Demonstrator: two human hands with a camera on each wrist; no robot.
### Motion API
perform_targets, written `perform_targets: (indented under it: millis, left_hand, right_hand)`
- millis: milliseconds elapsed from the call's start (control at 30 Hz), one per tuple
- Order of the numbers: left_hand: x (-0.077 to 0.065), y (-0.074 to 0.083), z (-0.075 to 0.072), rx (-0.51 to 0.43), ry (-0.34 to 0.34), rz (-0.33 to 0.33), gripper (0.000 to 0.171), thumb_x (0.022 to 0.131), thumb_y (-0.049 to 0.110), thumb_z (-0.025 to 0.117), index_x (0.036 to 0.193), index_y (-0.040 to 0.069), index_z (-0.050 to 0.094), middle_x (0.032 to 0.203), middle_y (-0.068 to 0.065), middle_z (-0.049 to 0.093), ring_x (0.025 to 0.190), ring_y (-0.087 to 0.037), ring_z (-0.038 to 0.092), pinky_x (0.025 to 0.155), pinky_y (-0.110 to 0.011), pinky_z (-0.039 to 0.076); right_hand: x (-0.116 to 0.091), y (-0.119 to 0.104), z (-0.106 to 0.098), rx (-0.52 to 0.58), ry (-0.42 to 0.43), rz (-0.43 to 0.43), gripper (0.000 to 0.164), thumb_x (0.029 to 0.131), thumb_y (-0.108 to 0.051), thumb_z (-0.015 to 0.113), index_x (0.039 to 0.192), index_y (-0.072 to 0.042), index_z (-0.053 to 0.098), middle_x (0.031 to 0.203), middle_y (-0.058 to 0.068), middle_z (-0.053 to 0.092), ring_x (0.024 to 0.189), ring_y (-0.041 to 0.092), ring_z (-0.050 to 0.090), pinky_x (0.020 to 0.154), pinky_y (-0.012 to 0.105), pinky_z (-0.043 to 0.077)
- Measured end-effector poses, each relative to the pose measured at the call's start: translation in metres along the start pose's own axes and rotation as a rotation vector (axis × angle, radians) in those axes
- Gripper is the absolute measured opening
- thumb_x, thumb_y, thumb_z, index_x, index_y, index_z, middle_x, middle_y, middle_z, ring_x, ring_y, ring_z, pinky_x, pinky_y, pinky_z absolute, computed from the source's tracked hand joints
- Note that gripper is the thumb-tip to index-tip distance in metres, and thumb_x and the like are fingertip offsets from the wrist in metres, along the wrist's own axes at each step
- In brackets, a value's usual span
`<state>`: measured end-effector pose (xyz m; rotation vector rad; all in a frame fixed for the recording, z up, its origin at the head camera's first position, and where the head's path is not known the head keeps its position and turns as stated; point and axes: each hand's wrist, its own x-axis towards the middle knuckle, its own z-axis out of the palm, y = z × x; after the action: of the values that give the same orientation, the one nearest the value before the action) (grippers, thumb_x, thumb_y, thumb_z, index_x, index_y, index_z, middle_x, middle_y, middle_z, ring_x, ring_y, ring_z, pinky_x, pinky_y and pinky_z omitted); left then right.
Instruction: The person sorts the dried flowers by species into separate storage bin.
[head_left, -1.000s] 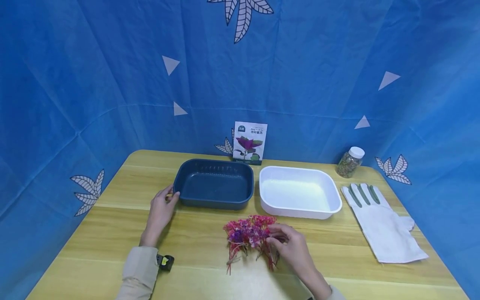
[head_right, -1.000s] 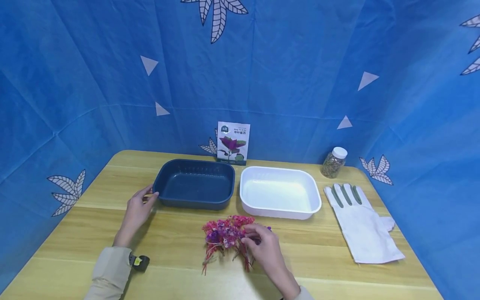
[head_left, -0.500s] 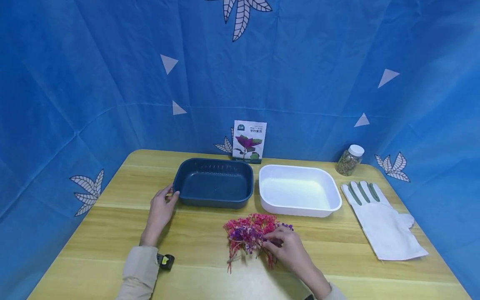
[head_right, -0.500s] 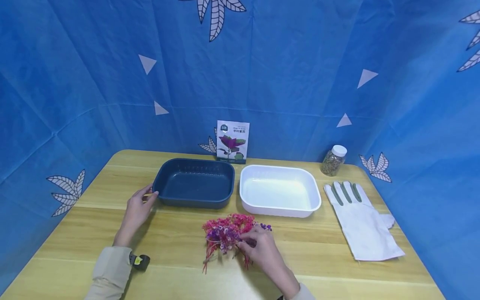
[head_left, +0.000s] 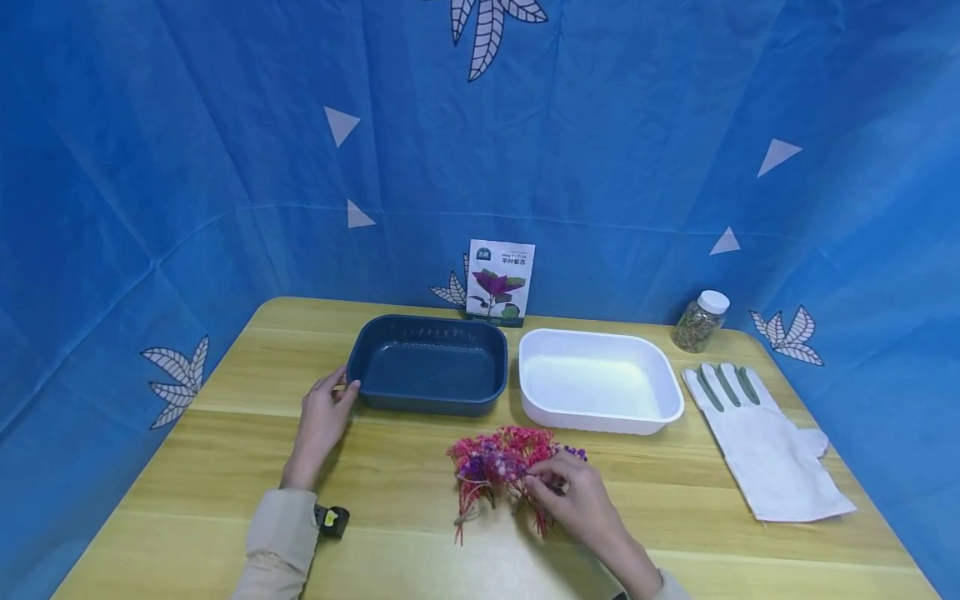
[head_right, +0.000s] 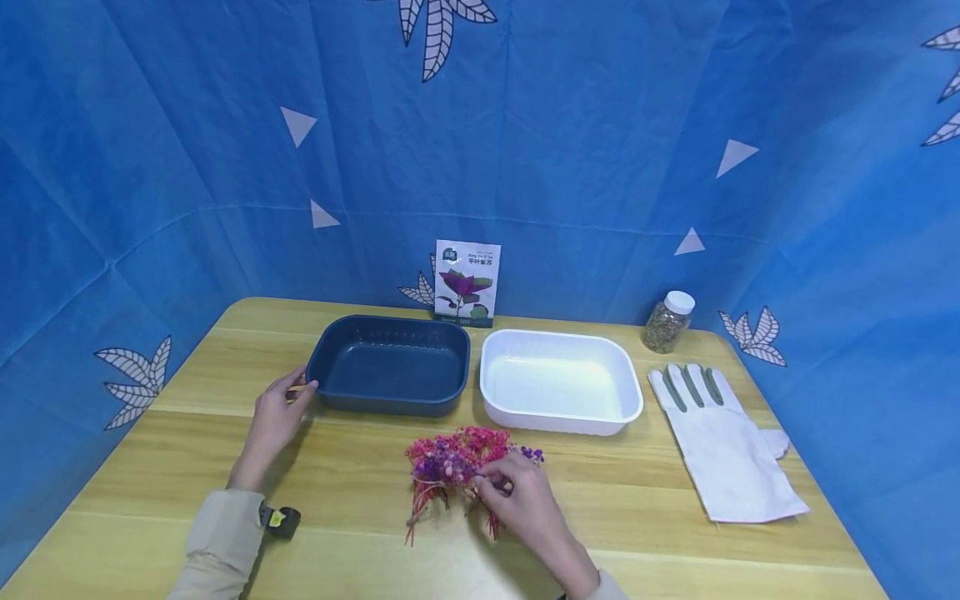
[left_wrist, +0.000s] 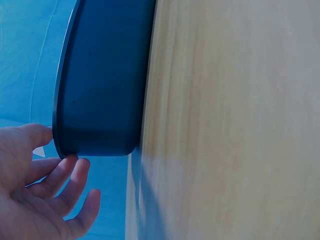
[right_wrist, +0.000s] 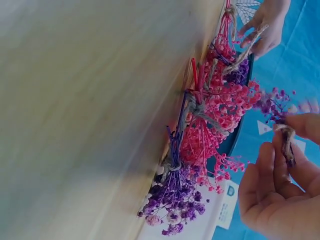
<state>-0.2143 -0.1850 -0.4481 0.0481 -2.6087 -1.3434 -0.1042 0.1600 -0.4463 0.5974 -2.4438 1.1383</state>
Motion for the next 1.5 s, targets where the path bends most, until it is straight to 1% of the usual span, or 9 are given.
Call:
perform_targets:
  millis: [233, 300, 433, 633, 833, 967, 1167, 1300, 1500]
  left_hand:
    - [0.000, -0.001, 0.000, -0.013, 0.008, -0.004, 0.047, 0.098, 0.017, 0.052, 0.136, -0.010, 0.043, 0.120, -0.026, 0.055, 0.105, -0.037, 0.059, 0.093, -0.046, 0.048]
    - [0.000, -0.001, 0.000, -0.021, 0.018, -0.005, 0.046, 0.098, 0.016, 0.052, 0.136, -0.010, 0.044, 0.118, -0.026, 0.056, 0.105, -0.037, 0.059, 0.092, -0.045, 0.049]
    - [-0.001, -0.003, -0.001, -0.031, 0.035, -0.011, 0.044, 0.098, 0.016, 0.052, 0.134, -0.009, 0.047, 0.115, -0.025, 0.058, 0.103, -0.037, 0.061, 0.091, -0.045, 0.050]
    - [-0.001, -0.002, -0.001, -0.016, 0.050, -0.011, 0.043, 0.098, 0.016, 0.052, 0.133, -0.009, 0.049, 0.113, -0.025, 0.059, 0.100, -0.036, 0.061, 0.089, -0.045, 0.050]
    - [0.000, -0.002, -0.002, -0.015, 0.051, -0.008, 0.042, 0.098, 0.017, 0.053, 0.132, -0.008, 0.049, 0.113, -0.025, 0.060, 0.100, -0.036, 0.061, 0.089, -0.045, 0.050]
    - [0.000, -0.002, -0.001, -0.022, 0.045, -0.016, 0.043, 0.098, 0.017, 0.052, 0.133, -0.008, 0.049, 0.114, -0.025, 0.059, 0.102, -0.037, 0.061, 0.091, -0.045, 0.050]
    - [0.000, -0.002, 0.000, -0.017, 0.043, -0.011, 0.043, 0.098, 0.017, 0.052, 0.132, -0.008, 0.049, 0.113, -0.025, 0.060, 0.102, -0.037, 0.061, 0.090, -0.045, 0.050]
    - [0.000, -0.001, 0.000, -0.020, 0.045, -0.003, 0.042, 0.098, 0.016, 0.052, 0.132, -0.009, 0.049, 0.112, -0.026, 0.060, 0.101, -0.037, 0.061, 0.090, -0.045, 0.050]
    - [0.000, -0.001, 0.002, -0.025, 0.045, 0.001, 0.043, 0.098, 0.016, 0.053, 0.132, -0.009, 0.049, 0.112, -0.026, 0.060, 0.101, -0.037, 0.062, 0.089, -0.045, 0.051]
  right_hand:
    - [0.001, -0.004, 0.002, 0.016, 0.078, 0.066, 0.011, 0.072, 0.000, 0.077, 0.079, -0.007, 0.072, 0.077, -0.011, 0.054, 0.068, 0.004, 0.051, 0.057, 0.021, 0.048]
    - [0.002, -0.004, 0.003, 0.019, 0.093, 0.049, 0.010, 0.072, 0.000, 0.076, 0.080, -0.006, 0.072, 0.076, -0.010, 0.052, 0.066, 0.002, 0.049, 0.054, 0.019, 0.047]
    - [0.007, -0.004, 0.003, -0.005, 0.120, -0.020, 0.010, 0.072, 0.000, 0.076, 0.080, -0.004, 0.072, 0.075, -0.006, 0.059, 0.065, -0.001, 0.048, 0.050, 0.018, 0.046]
    - [0.018, -0.007, 0.004, -0.036, 0.100, -0.011, 0.009, 0.074, -0.002, 0.076, 0.081, -0.006, 0.072, 0.076, -0.001, 0.066, 0.067, 0.003, 0.054, 0.055, 0.021, 0.049]
    - [0.040, -0.011, 0.001, -0.054, 0.070, 0.004, 0.005, 0.078, -0.004, 0.074, 0.083, -0.004, 0.074, 0.082, 0.005, 0.071, 0.070, 0.014, 0.062, 0.061, 0.026, 0.053]
    - [0.059, -0.015, -0.002, -0.024, 0.047, 0.012, 0.004, 0.081, -0.005, 0.073, 0.084, -0.004, 0.074, 0.080, 0.005, 0.071, 0.067, 0.010, 0.060, 0.058, 0.023, 0.051]
    - [0.087, -0.018, -0.002, 0.024, -0.016, 0.111, 0.008, 0.087, -0.010, 0.068, 0.087, -0.005, 0.075, 0.076, 0.002, 0.069, 0.063, 0.007, 0.057, 0.054, 0.021, 0.047]
    - [0.105, -0.017, 0.004, 0.055, -0.058, 0.186, 0.013, 0.090, -0.015, 0.065, 0.089, -0.006, 0.075, 0.076, 0.002, 0.068, 0.070, 0.010, 0.058, 0.061, 0.025, 0.049]
    - [0.128, -0.012, 0.018, 0.092, -0.119, 0.275, 0.018, 0.093, -0.018, 0.062, 0.091, -0.004, 0.074, 0.074, 0.004, 0.068, 0.060, 0.012, 0.053, 0.057, 0.025, 0.044]
